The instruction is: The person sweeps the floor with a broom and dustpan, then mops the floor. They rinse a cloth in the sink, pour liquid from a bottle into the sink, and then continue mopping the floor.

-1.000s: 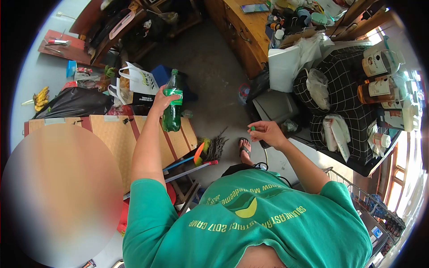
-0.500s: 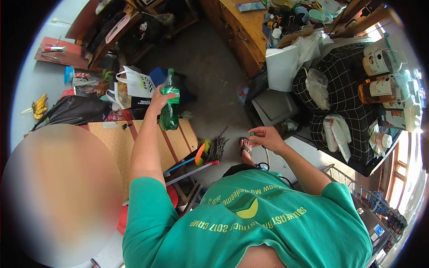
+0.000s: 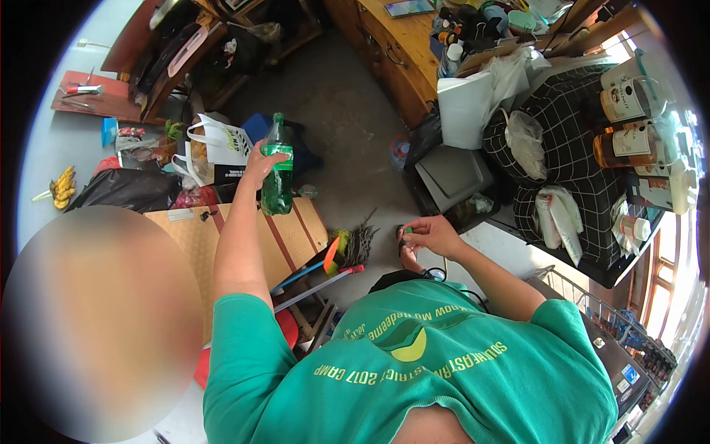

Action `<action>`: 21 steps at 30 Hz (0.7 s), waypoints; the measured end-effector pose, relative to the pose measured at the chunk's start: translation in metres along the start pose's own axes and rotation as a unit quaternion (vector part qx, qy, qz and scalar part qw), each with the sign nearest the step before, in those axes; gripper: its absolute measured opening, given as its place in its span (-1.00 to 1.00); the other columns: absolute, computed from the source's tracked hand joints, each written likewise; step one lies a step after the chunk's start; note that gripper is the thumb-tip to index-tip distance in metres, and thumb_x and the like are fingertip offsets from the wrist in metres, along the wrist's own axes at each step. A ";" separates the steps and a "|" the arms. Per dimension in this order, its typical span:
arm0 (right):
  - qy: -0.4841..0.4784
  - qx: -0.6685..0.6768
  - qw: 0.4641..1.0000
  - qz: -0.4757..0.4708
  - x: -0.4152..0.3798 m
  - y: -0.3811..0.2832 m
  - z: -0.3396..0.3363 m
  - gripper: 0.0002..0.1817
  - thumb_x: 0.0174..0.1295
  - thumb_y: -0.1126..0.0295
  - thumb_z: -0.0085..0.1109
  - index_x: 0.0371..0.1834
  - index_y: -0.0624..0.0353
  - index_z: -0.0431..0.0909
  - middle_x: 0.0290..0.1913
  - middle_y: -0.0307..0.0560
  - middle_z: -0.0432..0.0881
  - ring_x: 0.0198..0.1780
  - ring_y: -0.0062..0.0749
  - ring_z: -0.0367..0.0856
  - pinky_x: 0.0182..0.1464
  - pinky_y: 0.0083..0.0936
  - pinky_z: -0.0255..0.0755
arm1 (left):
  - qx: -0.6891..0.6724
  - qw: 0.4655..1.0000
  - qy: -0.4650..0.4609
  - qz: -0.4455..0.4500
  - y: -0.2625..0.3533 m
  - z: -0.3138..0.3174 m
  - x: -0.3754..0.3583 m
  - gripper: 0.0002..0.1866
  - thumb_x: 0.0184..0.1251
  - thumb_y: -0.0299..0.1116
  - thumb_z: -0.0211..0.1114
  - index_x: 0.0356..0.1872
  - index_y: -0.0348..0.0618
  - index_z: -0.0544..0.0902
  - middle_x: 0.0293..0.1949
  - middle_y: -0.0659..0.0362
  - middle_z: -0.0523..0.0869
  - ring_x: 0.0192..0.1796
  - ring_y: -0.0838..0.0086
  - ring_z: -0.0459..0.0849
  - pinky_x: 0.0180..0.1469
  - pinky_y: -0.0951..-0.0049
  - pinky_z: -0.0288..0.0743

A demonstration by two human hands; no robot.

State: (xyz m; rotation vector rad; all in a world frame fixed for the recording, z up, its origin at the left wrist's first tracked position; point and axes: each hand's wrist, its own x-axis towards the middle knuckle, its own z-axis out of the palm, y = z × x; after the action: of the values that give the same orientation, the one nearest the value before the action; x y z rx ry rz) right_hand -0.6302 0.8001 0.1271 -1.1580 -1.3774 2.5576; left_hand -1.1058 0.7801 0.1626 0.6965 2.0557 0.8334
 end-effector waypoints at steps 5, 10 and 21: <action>0.021 -0.013 1.000 -0.001 0.001 -0.001 0.001 -0.73 0.31 0.44 0.26 0.02 0.34 0.60 -0.16 -0.12 0.74 -0.24 -0.55 0.70 -0.17 -0.59 0.63 | -0.001 1.000 0.000 -0.007 0.001 -0.002 0.000 -0.13 -0.14 -0.38 0.56 0.30 -0.24 0.36 -0.04 0.09 0.66 -0.02 0.34 0.67 0.05 0.31 0.57; 0.029 -0.001 1.000 -0.008 0.002 0.005 0.004 -0.57 0.25 0.40 0.34 0.08 0.48 0.52 -0.20 0.05 0.72 -0.28 -0.42 0.75 -0.24 -0.55 0.66 | -0.006 1.000 0.005 -0.008 -0.004 -0.005 0.004 -0.14 -0.13 -0.38 0.56 0.30 -0.24 0.37 -0.03 0.09 0.65 -0.01 0.36 0.66 0.05 0.32 0.56; 0.065 -0.050 0.985 -0.155 0.038 -0.118 0.047 -0.67 0.33 0.20 0.27 -0.15 0.31 0.67 -0.37 -0.20 0.70 -0.41 -0.60 0.67 -0.32 -0.61 0.60 | -0.093 0.953 0.153 0.245 0.020 0.003 -0.069 -0.20 0.02 -0.37 0.55 0.32 -0.24 0.34 0.07 0.08 0.61 0.04 0.40 0.63 0.14 0.37 0.52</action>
State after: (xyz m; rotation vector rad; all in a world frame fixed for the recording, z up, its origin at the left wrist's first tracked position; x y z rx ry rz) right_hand -0.7241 0.8518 0.2059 -1.0084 -1.5331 2.1854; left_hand -1.0631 0.7447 0.2085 1.0438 2.0580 1.4769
